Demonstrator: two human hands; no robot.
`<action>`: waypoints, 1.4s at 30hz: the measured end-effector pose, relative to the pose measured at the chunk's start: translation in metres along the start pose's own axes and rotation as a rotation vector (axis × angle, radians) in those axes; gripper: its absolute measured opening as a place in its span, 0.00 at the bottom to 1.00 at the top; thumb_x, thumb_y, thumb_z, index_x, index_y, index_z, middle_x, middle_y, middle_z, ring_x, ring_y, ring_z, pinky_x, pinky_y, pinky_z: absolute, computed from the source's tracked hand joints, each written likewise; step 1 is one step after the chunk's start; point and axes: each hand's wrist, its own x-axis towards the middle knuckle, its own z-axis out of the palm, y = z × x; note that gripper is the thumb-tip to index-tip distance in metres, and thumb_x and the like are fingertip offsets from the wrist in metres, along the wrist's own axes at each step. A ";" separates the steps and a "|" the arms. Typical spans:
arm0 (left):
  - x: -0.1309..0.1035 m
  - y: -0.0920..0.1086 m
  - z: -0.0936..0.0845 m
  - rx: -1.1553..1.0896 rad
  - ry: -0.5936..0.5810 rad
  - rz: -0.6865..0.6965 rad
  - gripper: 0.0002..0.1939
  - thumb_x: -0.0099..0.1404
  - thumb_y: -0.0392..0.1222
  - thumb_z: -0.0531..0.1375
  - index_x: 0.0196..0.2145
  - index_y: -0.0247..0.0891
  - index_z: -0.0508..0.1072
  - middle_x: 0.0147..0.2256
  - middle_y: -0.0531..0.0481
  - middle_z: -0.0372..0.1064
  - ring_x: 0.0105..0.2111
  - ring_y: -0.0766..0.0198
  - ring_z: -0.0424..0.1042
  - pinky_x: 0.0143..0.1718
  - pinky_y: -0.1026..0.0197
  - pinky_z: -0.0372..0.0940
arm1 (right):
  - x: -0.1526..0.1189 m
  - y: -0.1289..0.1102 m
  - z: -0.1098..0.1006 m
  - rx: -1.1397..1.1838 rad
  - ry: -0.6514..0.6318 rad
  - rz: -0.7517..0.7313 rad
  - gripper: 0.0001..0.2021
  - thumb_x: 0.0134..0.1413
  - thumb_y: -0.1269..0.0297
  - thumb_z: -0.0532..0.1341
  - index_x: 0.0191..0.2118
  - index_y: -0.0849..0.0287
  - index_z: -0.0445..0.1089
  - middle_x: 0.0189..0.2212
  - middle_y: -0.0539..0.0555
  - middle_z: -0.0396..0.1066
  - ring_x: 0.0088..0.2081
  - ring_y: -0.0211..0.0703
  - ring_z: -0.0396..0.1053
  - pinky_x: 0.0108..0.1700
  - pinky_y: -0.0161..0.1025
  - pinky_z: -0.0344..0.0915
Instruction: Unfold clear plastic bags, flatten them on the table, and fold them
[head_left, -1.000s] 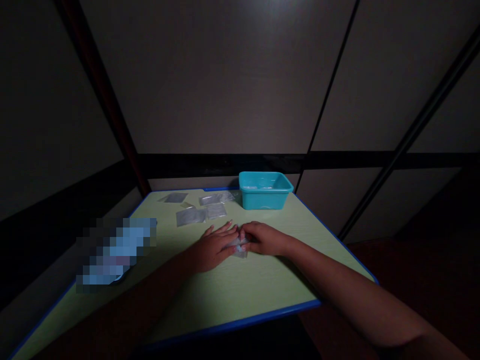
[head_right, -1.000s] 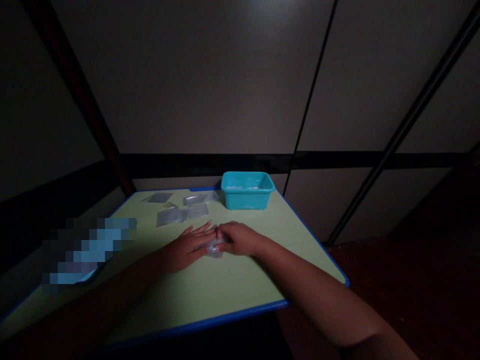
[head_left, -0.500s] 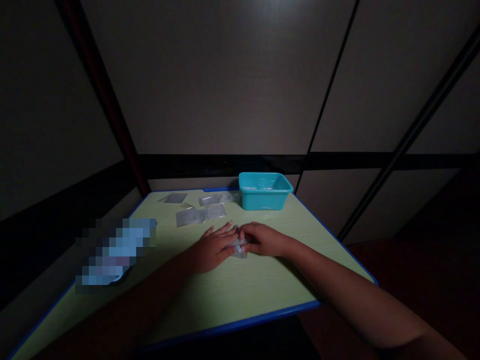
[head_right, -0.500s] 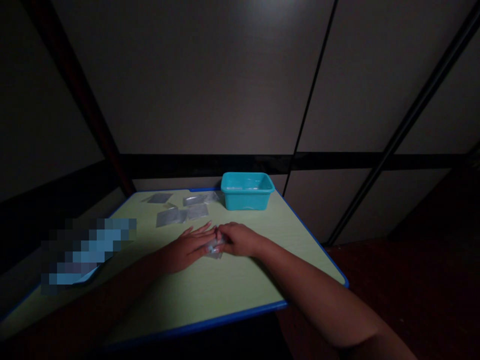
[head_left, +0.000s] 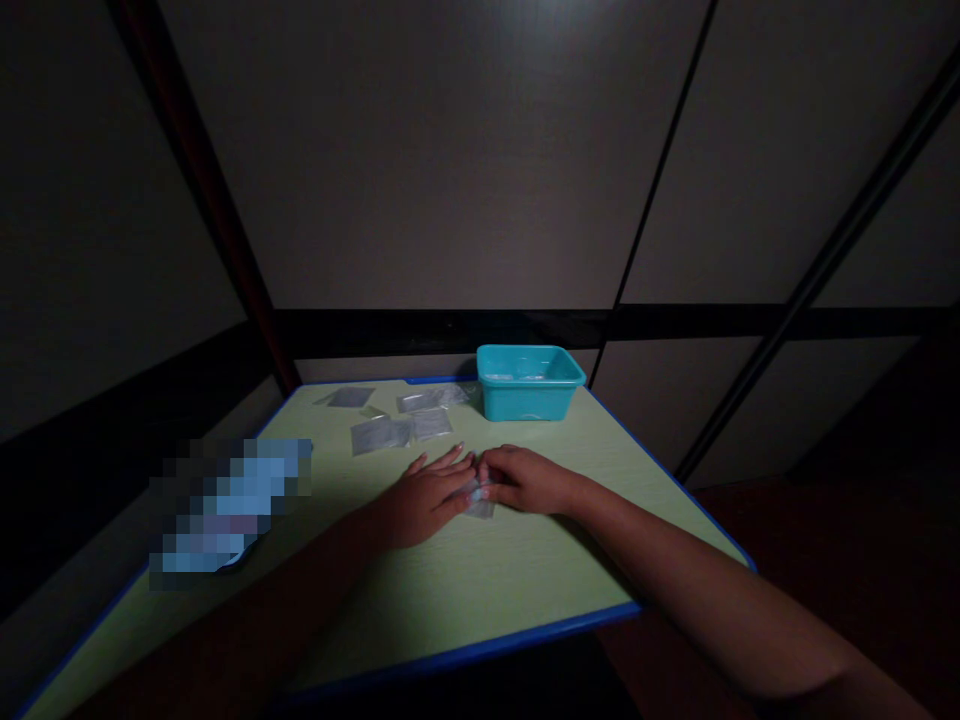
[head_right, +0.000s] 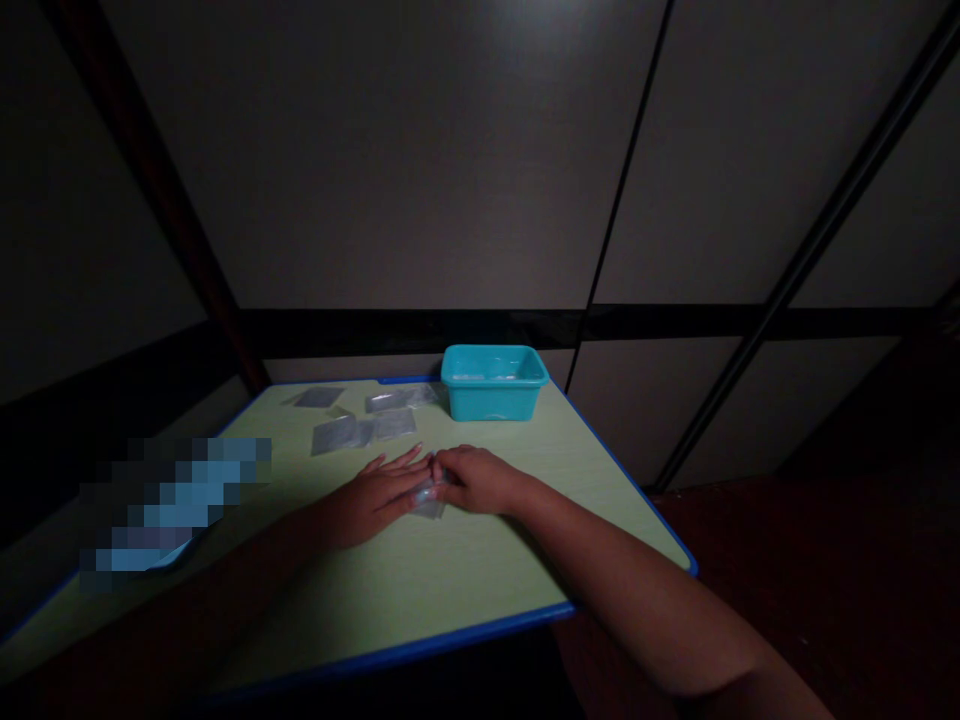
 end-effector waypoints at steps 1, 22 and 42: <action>0.000 0.000 0.000 0.000 -0.003 -0.002 0.25 0.71 0.54 0.42 0.63 0.51 0.52 0.65 0.51 0.45 0.66 0.55 0.37 0.60 0.37 0.38 | 0.000 0.000 0.000 0.003 0.002 -0.004 0.09 0.55 0.60 0.60 0.34 0.61 0.64 0.27 0.51 0.65 0.30 0.38 0.59 0.33 0.34 0.56; 0.000 0.002 -0.002 -0.006 0.028 -0.001 0.25 0.70 0.51 0.44 0.64 0.48 0.52 0.65 0.48 0.43 0.66 0.55 0.37 0.61 0.39 0.37 | 0.000 -0.001 0.000 -0.004 0.007 0.004 0.08 0.54 0.61 0.60 0.33 0.61 0.63 0.26 0.50 0.63 0.29 0.38 0.59 0.32 0.34 0.55; 0.000 0.005 -0.004 -0.007 0.002 -0.005 0.24 0.71 0.51 0.43 0.63 0.50 0.53 0.65 0.50 0.44 0.66 0.55 0.36 0.61 0.38 0.39 | 0.000 -0.002 -0.002 -0.037 -0.010 0.014 0.08 0.53 0.63 0.62 0.34 0.61 0.64 0.27 0.51 0.65 0.30 0.38 0.59 0.32 0.34 0.55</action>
